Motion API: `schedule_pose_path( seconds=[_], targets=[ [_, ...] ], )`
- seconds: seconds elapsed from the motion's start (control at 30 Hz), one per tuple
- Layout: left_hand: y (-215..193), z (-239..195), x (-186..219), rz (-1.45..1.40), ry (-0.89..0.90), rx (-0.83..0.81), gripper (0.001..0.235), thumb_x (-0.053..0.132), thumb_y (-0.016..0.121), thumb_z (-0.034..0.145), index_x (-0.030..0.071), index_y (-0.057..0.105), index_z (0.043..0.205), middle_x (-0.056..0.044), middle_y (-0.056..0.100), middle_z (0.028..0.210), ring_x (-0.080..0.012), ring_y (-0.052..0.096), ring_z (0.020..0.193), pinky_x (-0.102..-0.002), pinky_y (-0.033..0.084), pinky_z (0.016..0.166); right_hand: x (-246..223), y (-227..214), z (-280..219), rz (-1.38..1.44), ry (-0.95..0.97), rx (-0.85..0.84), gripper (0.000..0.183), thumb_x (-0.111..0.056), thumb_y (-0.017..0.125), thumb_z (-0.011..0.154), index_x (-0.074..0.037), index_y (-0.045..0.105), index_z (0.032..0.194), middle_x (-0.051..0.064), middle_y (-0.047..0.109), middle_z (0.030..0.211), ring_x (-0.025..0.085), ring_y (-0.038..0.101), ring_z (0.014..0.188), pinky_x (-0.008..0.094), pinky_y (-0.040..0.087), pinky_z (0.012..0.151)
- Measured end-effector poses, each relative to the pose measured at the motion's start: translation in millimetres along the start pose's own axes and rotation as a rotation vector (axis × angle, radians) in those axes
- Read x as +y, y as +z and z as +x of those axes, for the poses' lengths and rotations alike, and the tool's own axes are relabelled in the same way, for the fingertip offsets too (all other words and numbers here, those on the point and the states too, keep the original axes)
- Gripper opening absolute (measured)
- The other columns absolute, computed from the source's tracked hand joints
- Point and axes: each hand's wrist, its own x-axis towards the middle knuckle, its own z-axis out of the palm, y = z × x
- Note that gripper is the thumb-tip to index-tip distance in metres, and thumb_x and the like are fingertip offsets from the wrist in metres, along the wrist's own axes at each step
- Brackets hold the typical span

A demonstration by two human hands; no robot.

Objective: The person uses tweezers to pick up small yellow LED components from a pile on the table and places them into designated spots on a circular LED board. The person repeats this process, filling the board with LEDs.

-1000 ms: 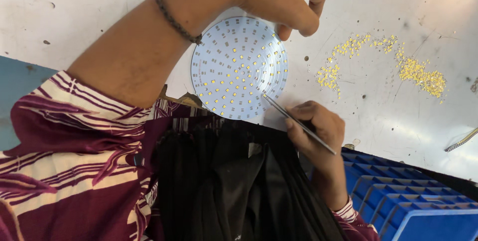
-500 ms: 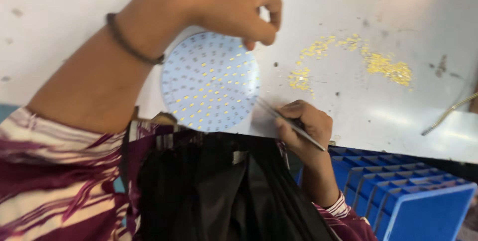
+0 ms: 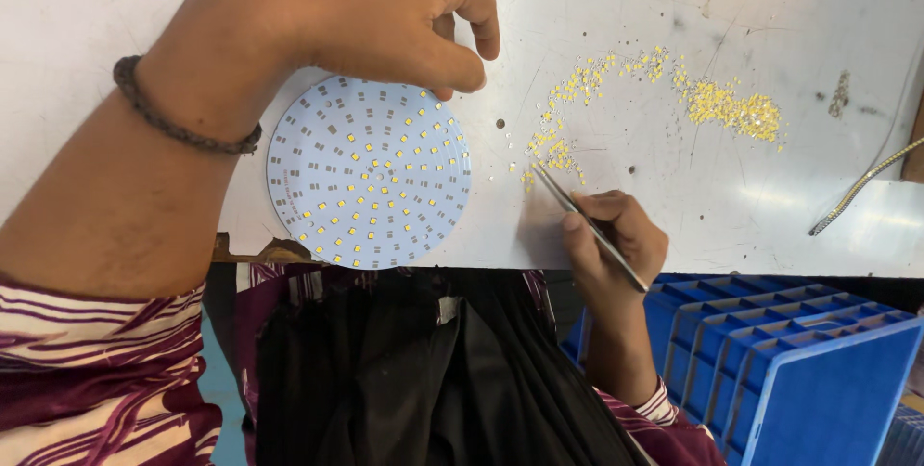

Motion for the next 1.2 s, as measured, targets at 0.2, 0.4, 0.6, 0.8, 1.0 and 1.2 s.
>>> schedule_pose_path(
  seconds=[0.2, 0.4, 0.6, 0.8, 1.0, 1.2],
  targets=[
    [0.1, 0.0, 2.0, 0.056, -0.044, -0.040, 0.046, 0.029, 0.066, 0.084, 0.014, 0.070, 0.128, -0.007, 0.080, 0.094, -0.0196, 0.078, 0.081, -0.035, 0.059, 0.069, 2.0, -0.6, 0.5, -0.035, -0.021, -0.066, 0.015, -0.009, 0.077, 0.093, 0.003, 0.069, 0.094, 0.007, 0.069, 0.079, 0.007, 0.058, 0.067, 0.020, 0.044, 0.063],
    [0.5, -1.6, 3.1, 0.067, -0.091, -0.033, 0.045, 0.029, 0.066, 0.085, 0.016, 0.070, 0.128, -0.007, 0.080, 0.093, -0.0184, 0.078, 0.081, -0.034, 0.059, 0.070, -5.3, 4.6, 3.1, -0.128, -0.047, -0.064, 0.017, -0.009, 0.080, 0.089, 0.003, 0.071, 0.096, 0.009, 0.072, 0.082, 0.008, 0.062, 0.067, 0.020, 0.045, 0.064],
    [0.7, -2.8, 4.4, 0.052, -0.086, -0.024, 0.047, 0.032, 0.065, 0.085, 0.015, 0.070, 0.129, -0.008, 0.080, 0.090, -0.0182, 0.078, 0.079, -0.034, 0.059, 0.068, -5.9, 4.2, 5.0, -0.136, -0.082, -0.094, 0.017, -0.008, 0.081, 0.088, 0.003, 0.070, 0.095, 0.010, 0.073, 0.084, 0.010, 0.065, 0.070, 0.021, 0.048, 0.066],
    [-0.4, -3.7, 6.1, 0.040, -0.113, -0.036, 0.046, 0.032, 0.064, 0.086, 0.016, 0.070, 0.129, -0.007, 0.080, 0.091, -0.0189, 0.078, 0.079, -0.035, 0.060, 0.066, -4.6, 2.1, 5.7, -0.086, -0.107, -0.119, 0.015, -0.008, 0.080, 0.087, 0.002, 0.070, 0.093, 0.011, 0.074, 0.086, 0.012, 0.069, 0.072, 0.022, 0.051, 0.067],
    [-0.4, -4.2, 6.0, 0.012, -0.127, -0.048, 0.048, 0.032, 0.066, 0.084, 0.017, 0.069, 0.130, -0.007, 0.080, 0.092, -0.0202, 0.078, 0.077, -0.036, 0.060, 0.065, -6.9, 2.7, 7.1, -0.128, -0.139, -0.117, 0.017, -0.007, 0.080, 0.088, 0.003, 0.070, 0.096, 0.012, 0.074, 0.089, 0.014, 0.071, 0.076, 0.023, 0.052, 0.070],
    [2.7, -2.5, 2.8, 0.037, -0.135, -0.040, 0.046, 0.032, 0.065, 0.085, 0.016, 0.069, 0.129, -0.006, 0.079, 0.092, -0.0205, 0.077, 0.076, -0.036, 0.060, 0.064, -6.8, 2.3, 7.5, -0.111, -0.102, -0.139, 0.016, -0.006, 0.081, 0.089, 0.003, 0.071, 0.097, 0.011, 0.074, 0.086, 0.013, 0.069, 0.072, 0.023, 0.050, 0.067]
  ],
)
